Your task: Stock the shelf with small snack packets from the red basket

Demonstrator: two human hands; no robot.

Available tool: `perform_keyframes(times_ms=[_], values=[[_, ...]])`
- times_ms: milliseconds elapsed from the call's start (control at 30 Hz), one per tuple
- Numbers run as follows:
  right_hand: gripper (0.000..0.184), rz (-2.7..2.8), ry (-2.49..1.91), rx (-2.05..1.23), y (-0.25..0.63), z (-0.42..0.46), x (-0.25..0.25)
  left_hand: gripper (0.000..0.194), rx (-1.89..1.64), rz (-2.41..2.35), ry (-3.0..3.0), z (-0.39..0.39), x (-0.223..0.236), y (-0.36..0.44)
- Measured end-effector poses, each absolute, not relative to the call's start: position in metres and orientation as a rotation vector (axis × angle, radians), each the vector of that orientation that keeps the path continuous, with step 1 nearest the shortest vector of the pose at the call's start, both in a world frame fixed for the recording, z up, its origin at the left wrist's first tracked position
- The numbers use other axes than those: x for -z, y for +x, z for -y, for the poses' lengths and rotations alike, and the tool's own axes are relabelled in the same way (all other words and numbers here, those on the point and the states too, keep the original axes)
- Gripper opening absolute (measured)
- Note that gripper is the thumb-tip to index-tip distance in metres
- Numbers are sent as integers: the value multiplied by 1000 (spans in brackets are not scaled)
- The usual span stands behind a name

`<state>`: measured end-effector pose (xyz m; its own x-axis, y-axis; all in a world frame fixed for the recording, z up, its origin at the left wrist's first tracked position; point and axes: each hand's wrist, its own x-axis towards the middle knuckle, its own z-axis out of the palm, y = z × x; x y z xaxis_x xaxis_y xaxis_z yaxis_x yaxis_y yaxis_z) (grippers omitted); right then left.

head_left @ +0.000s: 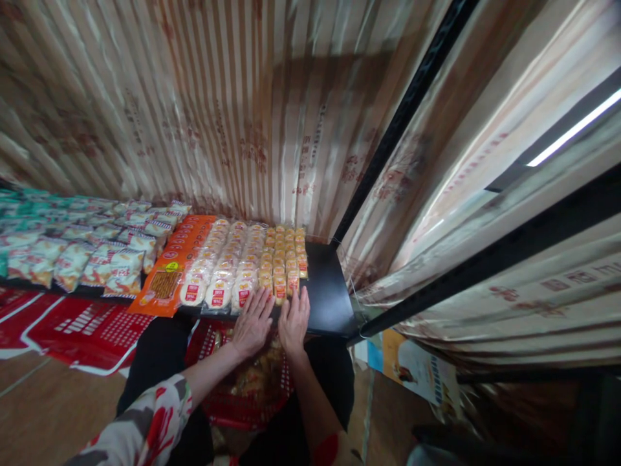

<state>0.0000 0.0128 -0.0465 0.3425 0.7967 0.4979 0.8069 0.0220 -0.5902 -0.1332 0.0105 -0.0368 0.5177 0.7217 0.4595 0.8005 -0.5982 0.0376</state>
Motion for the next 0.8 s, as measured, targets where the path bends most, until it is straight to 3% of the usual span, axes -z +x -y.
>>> perform_keyframes(times_ms=[367, 600, 800], values=[[52, 1530, -1853, -59, 1, -18, 47, 52, 657, 1304, -2583, -16, 45, -127], [43, 1483, -1611, 55, -2, -1, 43, 53, 677, 1316, -2658, -4, 45, -136], [36, 1509, -1466, -32, -22, 43, 53, 53, 663, 1116, -2910, 32, 68, -158]])
